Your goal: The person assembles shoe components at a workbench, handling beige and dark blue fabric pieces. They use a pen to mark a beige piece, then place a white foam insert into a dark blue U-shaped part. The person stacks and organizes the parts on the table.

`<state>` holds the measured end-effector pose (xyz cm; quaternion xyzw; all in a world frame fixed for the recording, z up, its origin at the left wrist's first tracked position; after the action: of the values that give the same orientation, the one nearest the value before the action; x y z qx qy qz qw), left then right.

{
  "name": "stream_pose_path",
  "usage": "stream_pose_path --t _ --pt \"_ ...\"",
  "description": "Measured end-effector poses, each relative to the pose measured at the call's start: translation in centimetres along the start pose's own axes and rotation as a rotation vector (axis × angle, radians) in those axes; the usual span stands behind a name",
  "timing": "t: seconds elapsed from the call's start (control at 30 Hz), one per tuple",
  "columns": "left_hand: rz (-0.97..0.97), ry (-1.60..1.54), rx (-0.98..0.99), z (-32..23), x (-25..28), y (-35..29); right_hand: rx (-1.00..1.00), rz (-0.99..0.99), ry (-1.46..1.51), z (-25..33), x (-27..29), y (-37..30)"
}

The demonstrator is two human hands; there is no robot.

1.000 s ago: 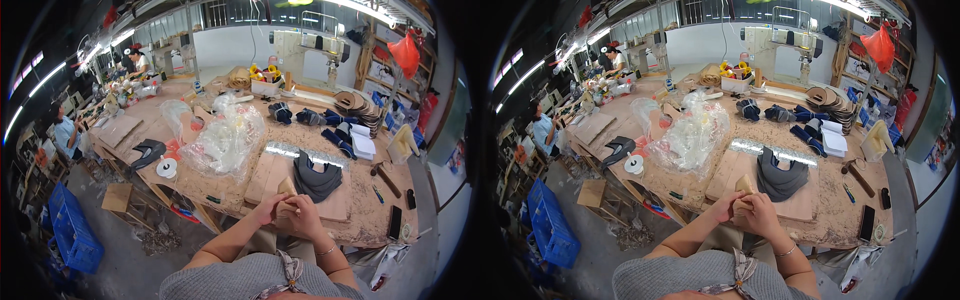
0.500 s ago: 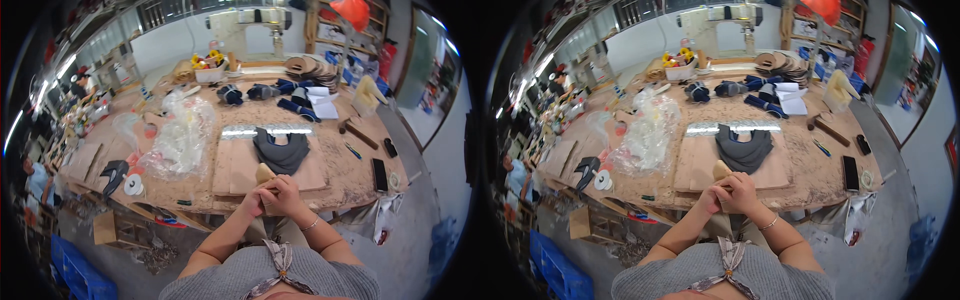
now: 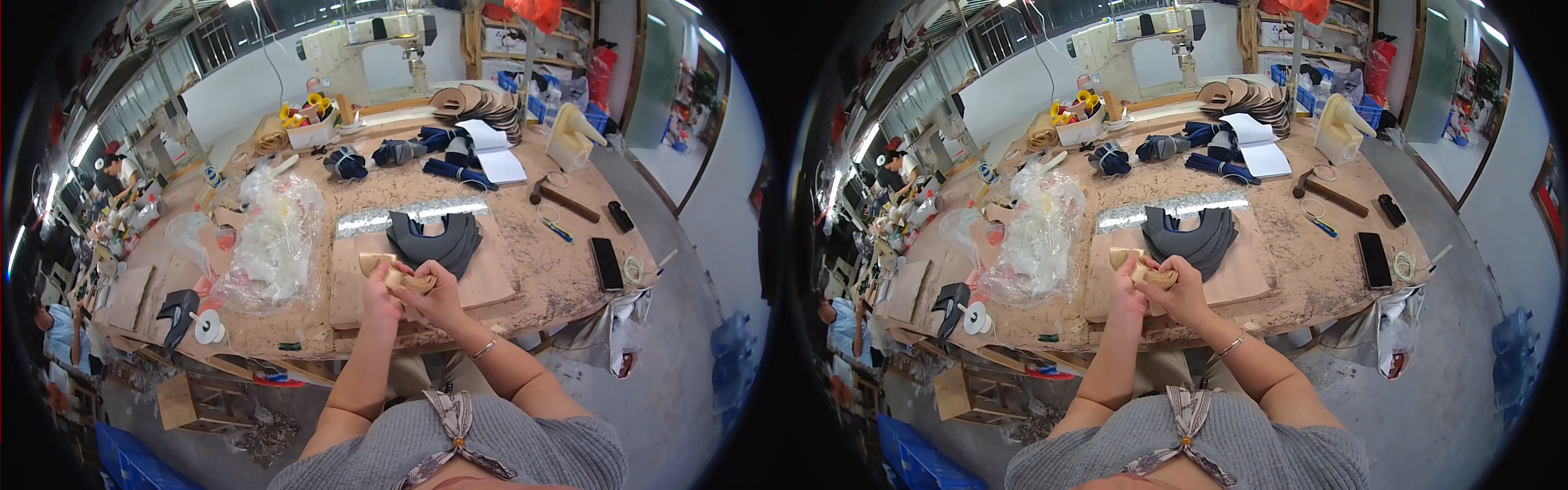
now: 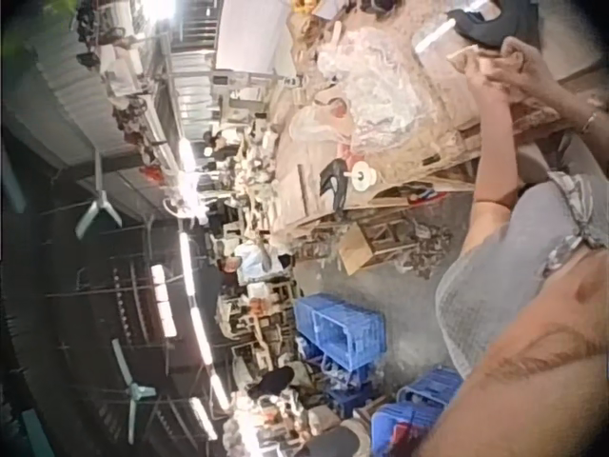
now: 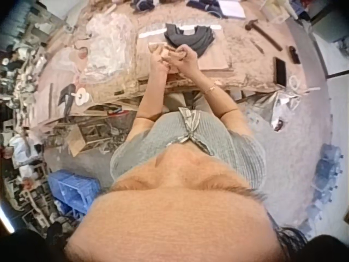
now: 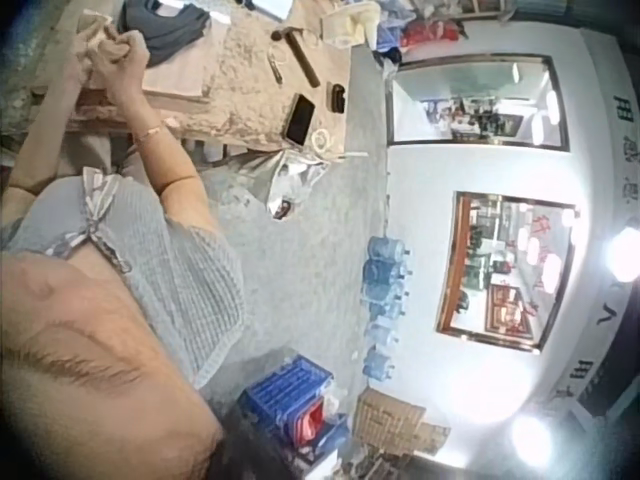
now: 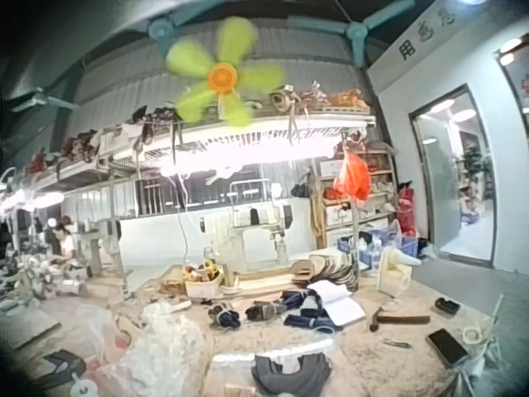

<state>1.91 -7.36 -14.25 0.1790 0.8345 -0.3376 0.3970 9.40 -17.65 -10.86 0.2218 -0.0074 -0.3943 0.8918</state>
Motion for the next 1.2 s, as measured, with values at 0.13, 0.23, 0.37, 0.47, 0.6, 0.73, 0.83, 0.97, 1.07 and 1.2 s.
stream_pose_path --t 0.13,0.23,0.37,0.47,0.6,0.73,0.83,0.97,1.07,1.2 --pt "-0.013 -0.336 0.292 -2.4 -1.7 0.5 0.216 0.054 -0.024 -0.2 0.7 0.8" --pt "0.347 0.167 0.037 -2.8 -2.8 -1.9 -0.268 0.157 0.126 1.7 1.6 1.1" --pt "0.275 0.052 0.063 -2.8 -2.8 -0.7 -0.054 0.178 0.019 1.7 1.5 1.0" --pt "0.057 0.029 -0.05 -4.3 -0.7 3.7 0.428 0.336 -0.196 1.9 1.4 0.1" --pt "0.007 -0.125 -0.445 -13.6 -0.6 3.6 0.246 0.595 -0.203 3.6 3.8 -2.8" --pt "0.224 -0.101 -0.29 -11.5 -2.0 0.9 -0.252 0.039 -0.414 0.6 6.8 8.7" --pt "0.21 -0.151 -0.123 -6.5 -4.1 -3.1 -0.396 -0.104 0.29 2.1 3.6 15.3" --pt "0.151 -0.054 -0.119 -4.5 -0.6 -2.4 0.323 0.008 -0.376 1.2 1.6 15.9" --pt "-0.079 -0.024 -0.077 -3.9 1.9 -1.1 -0.053 0.288 -0.234 -0.5 -0.3 8.9" --pt "-0.005 0.243 -0.233 -1.1 2.2 -2.2 0.175 0.437 -0.168 0.6 -1.7 0.3"
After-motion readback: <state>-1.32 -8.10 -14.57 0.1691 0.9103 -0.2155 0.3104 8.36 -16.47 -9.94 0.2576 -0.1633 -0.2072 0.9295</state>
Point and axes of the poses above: each hand's wrist, its own y-axis towards the middle knuckle, its own x-axis out of the back of the hand, z = x × y, the point moved 2 cm from there along y, towards the middle knuckle, and after that the axes turned 11 degrees about -z, right-handed, at the moved point
